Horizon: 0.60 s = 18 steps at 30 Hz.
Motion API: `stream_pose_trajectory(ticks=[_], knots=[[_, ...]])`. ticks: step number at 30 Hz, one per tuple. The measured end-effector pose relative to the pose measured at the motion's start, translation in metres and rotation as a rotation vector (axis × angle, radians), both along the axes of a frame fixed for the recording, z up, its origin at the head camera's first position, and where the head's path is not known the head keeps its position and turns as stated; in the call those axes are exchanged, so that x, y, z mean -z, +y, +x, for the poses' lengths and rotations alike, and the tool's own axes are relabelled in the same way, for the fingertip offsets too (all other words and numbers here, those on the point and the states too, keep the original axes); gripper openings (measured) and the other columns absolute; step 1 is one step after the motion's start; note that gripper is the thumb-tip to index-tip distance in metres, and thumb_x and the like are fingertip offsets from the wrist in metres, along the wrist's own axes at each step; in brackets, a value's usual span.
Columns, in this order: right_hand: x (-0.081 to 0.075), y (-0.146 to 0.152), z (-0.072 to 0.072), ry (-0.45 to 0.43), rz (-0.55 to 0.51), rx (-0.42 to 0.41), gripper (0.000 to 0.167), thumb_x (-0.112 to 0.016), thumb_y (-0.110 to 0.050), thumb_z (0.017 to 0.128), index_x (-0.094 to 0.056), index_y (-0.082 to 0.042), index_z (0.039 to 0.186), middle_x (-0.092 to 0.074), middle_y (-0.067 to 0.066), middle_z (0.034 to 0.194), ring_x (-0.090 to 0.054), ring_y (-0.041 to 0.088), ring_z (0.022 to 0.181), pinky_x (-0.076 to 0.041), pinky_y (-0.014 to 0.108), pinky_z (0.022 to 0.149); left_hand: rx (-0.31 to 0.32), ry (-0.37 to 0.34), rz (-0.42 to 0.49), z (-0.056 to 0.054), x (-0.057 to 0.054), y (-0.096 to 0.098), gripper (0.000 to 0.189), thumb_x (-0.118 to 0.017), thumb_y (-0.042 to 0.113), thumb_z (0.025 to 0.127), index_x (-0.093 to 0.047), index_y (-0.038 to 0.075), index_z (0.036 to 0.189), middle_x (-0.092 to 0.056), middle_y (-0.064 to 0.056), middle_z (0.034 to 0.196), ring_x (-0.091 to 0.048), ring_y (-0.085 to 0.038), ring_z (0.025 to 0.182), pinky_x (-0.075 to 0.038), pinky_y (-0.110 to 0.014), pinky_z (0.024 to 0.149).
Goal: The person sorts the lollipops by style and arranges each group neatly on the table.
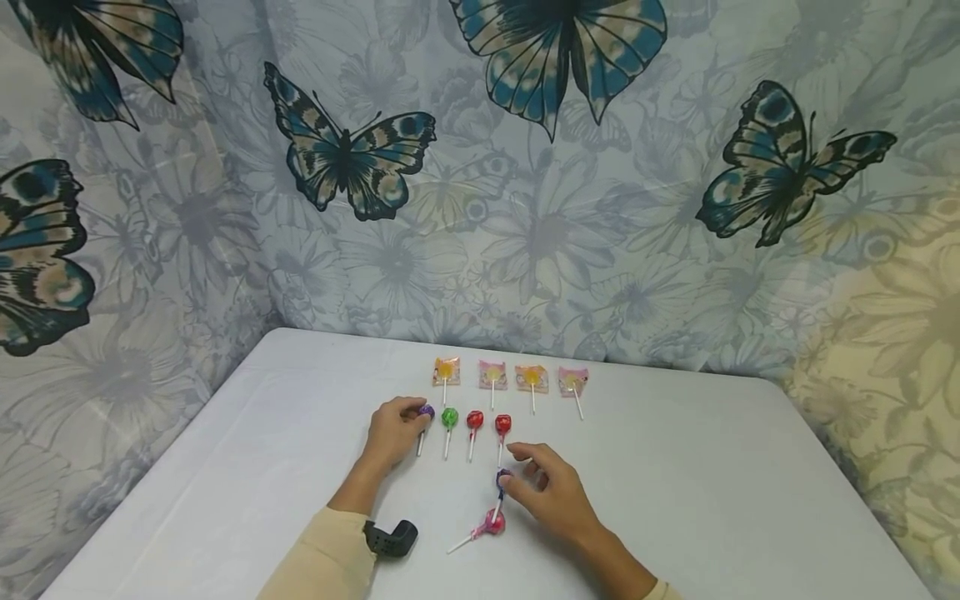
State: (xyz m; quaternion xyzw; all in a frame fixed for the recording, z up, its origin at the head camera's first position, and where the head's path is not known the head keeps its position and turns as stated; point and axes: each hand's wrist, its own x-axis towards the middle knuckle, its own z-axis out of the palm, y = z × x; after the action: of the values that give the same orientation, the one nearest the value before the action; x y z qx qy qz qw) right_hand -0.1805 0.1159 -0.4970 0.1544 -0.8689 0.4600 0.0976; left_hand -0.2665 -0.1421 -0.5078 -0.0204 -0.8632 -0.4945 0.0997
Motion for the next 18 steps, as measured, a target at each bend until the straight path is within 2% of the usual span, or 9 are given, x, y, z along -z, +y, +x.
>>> stream_pose_trajectory(ticks=[11, 18], knots=[[0.0054, -0.0020, -0.0029, -0.050, 0.085, 0.021, 0.040, -0.076, -0.030, 0.084, -0.067, -0.015, 0.120, -0.063, -0.006, 0.099, -0.053, 0.014, 0.082, -0.049, 0.026, 0.071, 0.007, 0.018, 0.008, 0.0001, 0.0008, -0.0004, 0.026, -0.071, 0.004, 0.085, -0.070, 0.000, 0.111, -0.063, -0.002, 0.083, -0.057, -0.015, 0.075, -0.049, -0.027, 0.064], [0.0066, -0.0006, -0.0035, -0.008, 0.134, -0.023, 0.027, -0.077, -0.022, 0.084, -0.071, -0.014, 0.109, -0.062, -0.013, 0.093, -0.052, 0.012, 0.080, -0.048, 0.028, 0.072, 0.014, 0.030, 0.002, 0.0000, 0.0009, -0.0002, 0.027, -0.071, 0.003, 0.084, -0.069, -0.001, 0.111, -0.063, -0.002, 0.083, -0.057, -0.015, 0.074, -0.049, -0.027, 0.063]])
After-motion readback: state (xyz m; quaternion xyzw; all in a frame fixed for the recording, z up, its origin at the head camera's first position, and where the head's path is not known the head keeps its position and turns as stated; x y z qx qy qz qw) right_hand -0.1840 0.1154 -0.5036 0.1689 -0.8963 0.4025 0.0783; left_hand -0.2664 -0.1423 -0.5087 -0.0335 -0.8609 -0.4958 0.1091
